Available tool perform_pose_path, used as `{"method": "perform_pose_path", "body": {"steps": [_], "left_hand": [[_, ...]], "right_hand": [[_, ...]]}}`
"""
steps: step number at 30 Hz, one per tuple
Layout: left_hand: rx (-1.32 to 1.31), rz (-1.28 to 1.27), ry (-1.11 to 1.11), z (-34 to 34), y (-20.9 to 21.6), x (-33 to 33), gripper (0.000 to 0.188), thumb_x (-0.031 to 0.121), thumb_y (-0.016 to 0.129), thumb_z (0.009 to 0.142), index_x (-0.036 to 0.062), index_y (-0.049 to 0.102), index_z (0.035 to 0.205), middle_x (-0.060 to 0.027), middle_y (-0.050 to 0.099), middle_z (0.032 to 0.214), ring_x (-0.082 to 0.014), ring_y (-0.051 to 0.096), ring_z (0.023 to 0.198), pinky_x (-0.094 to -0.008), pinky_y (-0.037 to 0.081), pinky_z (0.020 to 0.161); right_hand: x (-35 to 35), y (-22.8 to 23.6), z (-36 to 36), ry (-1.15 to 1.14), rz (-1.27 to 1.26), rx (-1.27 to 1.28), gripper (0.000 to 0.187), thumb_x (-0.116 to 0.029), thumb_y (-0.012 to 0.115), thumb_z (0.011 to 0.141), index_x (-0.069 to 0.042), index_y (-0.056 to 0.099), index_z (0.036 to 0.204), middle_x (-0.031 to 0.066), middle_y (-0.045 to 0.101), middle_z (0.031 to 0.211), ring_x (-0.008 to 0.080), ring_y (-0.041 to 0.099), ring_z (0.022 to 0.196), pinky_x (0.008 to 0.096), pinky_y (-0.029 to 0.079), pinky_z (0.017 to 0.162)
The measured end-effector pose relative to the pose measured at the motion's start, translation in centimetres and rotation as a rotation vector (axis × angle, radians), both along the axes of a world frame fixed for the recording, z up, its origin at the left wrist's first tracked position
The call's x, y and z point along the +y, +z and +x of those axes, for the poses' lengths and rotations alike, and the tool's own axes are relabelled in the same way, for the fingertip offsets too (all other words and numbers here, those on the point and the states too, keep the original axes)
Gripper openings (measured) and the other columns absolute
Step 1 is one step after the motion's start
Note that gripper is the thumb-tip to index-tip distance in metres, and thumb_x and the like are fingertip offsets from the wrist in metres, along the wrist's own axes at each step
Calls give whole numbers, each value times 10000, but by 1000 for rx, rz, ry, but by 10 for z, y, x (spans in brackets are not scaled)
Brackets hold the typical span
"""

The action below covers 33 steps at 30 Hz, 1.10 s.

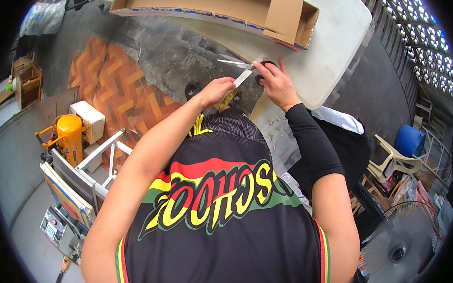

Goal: The person cuts strips of white tape with scissors and applies them to small rectangular cardboard pieces on a table. They repeatedly pick up a piece, place a tape strip, and set it down, building a small stack of taped pieces.

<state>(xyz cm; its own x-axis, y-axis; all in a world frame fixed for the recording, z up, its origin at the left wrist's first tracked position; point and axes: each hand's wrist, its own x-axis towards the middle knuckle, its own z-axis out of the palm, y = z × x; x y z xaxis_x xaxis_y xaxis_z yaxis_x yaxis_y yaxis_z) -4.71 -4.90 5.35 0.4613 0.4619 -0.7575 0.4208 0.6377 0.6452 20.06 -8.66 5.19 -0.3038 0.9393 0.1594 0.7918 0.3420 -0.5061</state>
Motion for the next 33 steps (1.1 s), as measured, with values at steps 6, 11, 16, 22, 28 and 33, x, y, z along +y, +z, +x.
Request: {"method": "perform_pose_path", "body": {"steps": [6, 11, 16, 22, 28, 33], "left_hand": [[180, 20, -167, 7, 5, 0, 564, 463, 705, 927, 1, 649, 1246, -91, 680, 1090, -180, 630, 993, -329, 500, 865], [119, 62, -175, -2, 1, 1, 520, 413, 715, 940, 11, 640, 1262, -56, 678, 1081, -147, 618, 999, -310, 493, 874], [-108, 4, 54, -15, -13, -13, 399, 321, 667, 986, 30, 649, 1257, -5, 669, 1036, -105, 597, 952, -271, 478, 856], [-232, -53, 194, -18, -30, -12, 285, 248, 654, 992, 58, 693, 1201, 22, 682, 1030, -55, 594, 948, -223, 463, 807], [-217, -94, 298, -16, -33, -23, 275, 225, 648, 990, 56, 702, 1200, 4, 708, 1066, -70, 616, 944, -226, 469, 792], [-233, -123, 301, -17, -39, -26, 279, 226, 648, 992, 46, 704, 1198, -5, 707, 1064, -88, 622, 956, -232, 475, 792]], "right_hand": [[6, -4, 7, 36, 12, -24, 653, -87, 718, 818, -201, 520, 1430, 53, 638, 1150, 232, 591, 1193, 550, 342, 1154], [6, 6, 1, 17, 15, -6, 621, -76, 722, 805, -169, 550, 1395, 68, 630, 1171, 260, 585, 1172, 511, 385, 1113], [-46, 29, 0, -171, -312, 369, 523, -75, 743, 815, -108, 605, 1318, 87, 631, 955, 217, 619, 862, 353, 498, 811], [-104, 42, 21, -356, -1254, 764, 462, -175, 734, 926, -21, 574, 1331, -12, 610, 843, 76, 602, 724, 238, 509, 611], [-100, 39, 13, -352, -1287, 936, 475, -174, 716, 944, -16, 560, 1363, -4, 616, 846, 88, 619, 720, 258, 564, 646], [-86, 33, 10, -283, -1260, 893, 468, -162, 719, 942, -13, 568, 1360, -15, 611, 783, 79, 615, 663, 255, 543, 609]]}}
